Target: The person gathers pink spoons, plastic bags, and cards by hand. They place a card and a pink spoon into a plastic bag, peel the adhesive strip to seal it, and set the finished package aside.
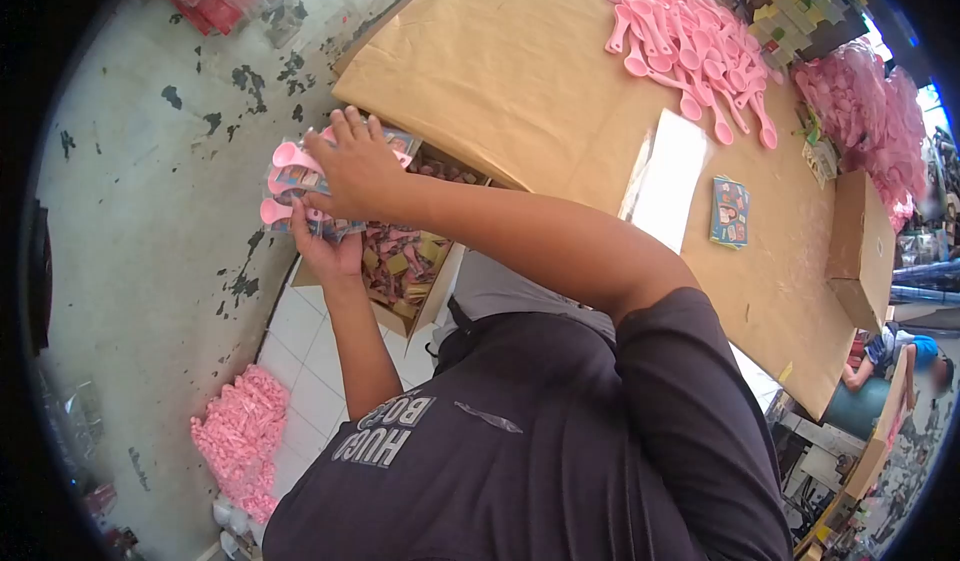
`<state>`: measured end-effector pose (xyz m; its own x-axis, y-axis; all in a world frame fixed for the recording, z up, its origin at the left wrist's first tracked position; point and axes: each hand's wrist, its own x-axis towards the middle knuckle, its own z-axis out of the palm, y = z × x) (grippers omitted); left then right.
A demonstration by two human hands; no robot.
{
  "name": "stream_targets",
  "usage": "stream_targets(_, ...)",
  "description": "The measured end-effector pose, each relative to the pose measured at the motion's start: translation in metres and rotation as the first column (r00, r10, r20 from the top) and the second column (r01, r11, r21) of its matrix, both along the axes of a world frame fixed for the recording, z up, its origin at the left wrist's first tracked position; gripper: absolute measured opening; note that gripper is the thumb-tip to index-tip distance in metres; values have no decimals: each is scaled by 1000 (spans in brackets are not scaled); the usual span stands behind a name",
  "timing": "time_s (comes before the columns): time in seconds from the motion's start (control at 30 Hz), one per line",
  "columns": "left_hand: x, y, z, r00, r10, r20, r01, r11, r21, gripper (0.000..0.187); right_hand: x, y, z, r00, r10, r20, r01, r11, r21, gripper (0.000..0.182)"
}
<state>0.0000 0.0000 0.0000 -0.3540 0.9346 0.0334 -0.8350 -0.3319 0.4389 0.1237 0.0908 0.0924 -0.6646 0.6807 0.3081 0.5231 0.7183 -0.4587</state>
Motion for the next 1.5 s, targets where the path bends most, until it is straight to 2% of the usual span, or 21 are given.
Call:
stream_targets(0.1, 6, 7, -10, 982, 178, 61, -166, 973, -158, 29, -3, 17, -27, 990, 130, -58, -131, 991, -10, 91)
stream_targets(0.23, -30, 14, -123, 979, 162, -127, -189, 951, -243, 47, -1, 23, -25, 988, 139, 66, -144, 987, 67, 85)
stream_targets(0.3, -26, -3, -146, 980, -93, 179, 174, 836, -521, 60, 11, 24, -12, 976, 212, -44, -212, 977, -12, 79)
stream_targets(0.33, -25, -12, -159, 979, -97, 179, 178, 834, -522, 60, 24, 16, 5, 980, 170, -108, -167, 985, 33, 71)
stream_targets(0.4, -22, -22, -183, 985, -161, 63, 141, 535, -833, 58, 58, 11, 52, 973, 189, -131, -198, 979, -53, 64)
stream_targets(0.43, -14, -21, -191, 984, -166, 64, 144, 530, -835, 58, 76, 11, 69, 964, 214, -161, -237, 962, -138, 58)
stream_targets(0.5, 4, -24, -210, 987, -151, -47, 6, 331, -944, 50, 113, 13, 82, 959, 190, -210, -177, 981, 80, 44)
stream_targets(0.53, -5, -29, -248, 964, -264, -38, 72, 394, -916, 48, 133, 13, 89, 959, 179, -218, -162, 982, 92, 41)
stream_targets(0.63, 15, -30, -245, 845, -505, -174, 108, 480, -870, 49, 203, 8, 109, 961, 185, -204, -178, 983, 54, 36)
stream_targets(0.73, 23, -13, -259, 798, -532, -283, 35, 510, -860, 39, 278, -17, 138, 967, 105, -233, -204, 866, -457, 38)
stream_targets(0.9, 68, 32, -161, 805, -274, -525, -188, 723, -665, 37, 427, -39, 143, 788, -97, -607, -438, 604, -666, 39)
stream_targets(0.93, 68, 40, -146, 818, -104, -565, -299, 763, -574, 34, 455, -40, 133, 881, -358, -309, 108, 789, -604, 39)
stream_targets(0.97, 68, 49, -129, 809, 73, -583, -412, 777, -475, 32, 475, -43, 122, 748, -660, -66, 610, 724, -323, 39)
stream_targets(1.0, 64, 56, -111, 737, 126, -664, -513, 743, -429, 33, 489, -52, 113, 738, -671, -73, 620, 716, -321, 39)
stream_targets(1.07, 56, 66, -71, 580, 220, -785, -674, 670, -310, 34, 505, -71, 102, 542, -820, 181, 672, 553, 492, 41)
stream_targets(1.1, 55, 69, -48, 497, 267, -825, -737, 632, -239, 34, 504, -78, 101, 535, -827, 172, 678, 542, 497, 41)
stream_targets(1.17, 55, 82, -5, 336, 368, -867, -820, 568, -77, 35, 495, -83, 100, 588, -809, -1, 803, 584, -116, 47)
stream_targets(1.3, 99, 106, 85, 265, 496, -827, -755, 640, 142, 34, 508, -50, 83, 692, -722, -14, 722, 692, -23, 57)
stream_targets(1.37, 141, 137, 117, 422, 414, -807, -360, 893, 270, 35, 522, -7, 66, 764, -641, -75, 644, 764, 28, 68)
stream_targets(1.43, 180, 172, 126, 327, 214, -920, -56, 977, 208, 42, 535, 44, 50, 750, -647, -140, 642, 762, -82, 76)
stream_targets(1.5, 220, 217, 114, 236, 156, -959, 62, 983, 175, 48, 557, 105, 25, 744, -654, -136, 664, 747, 34, 79)
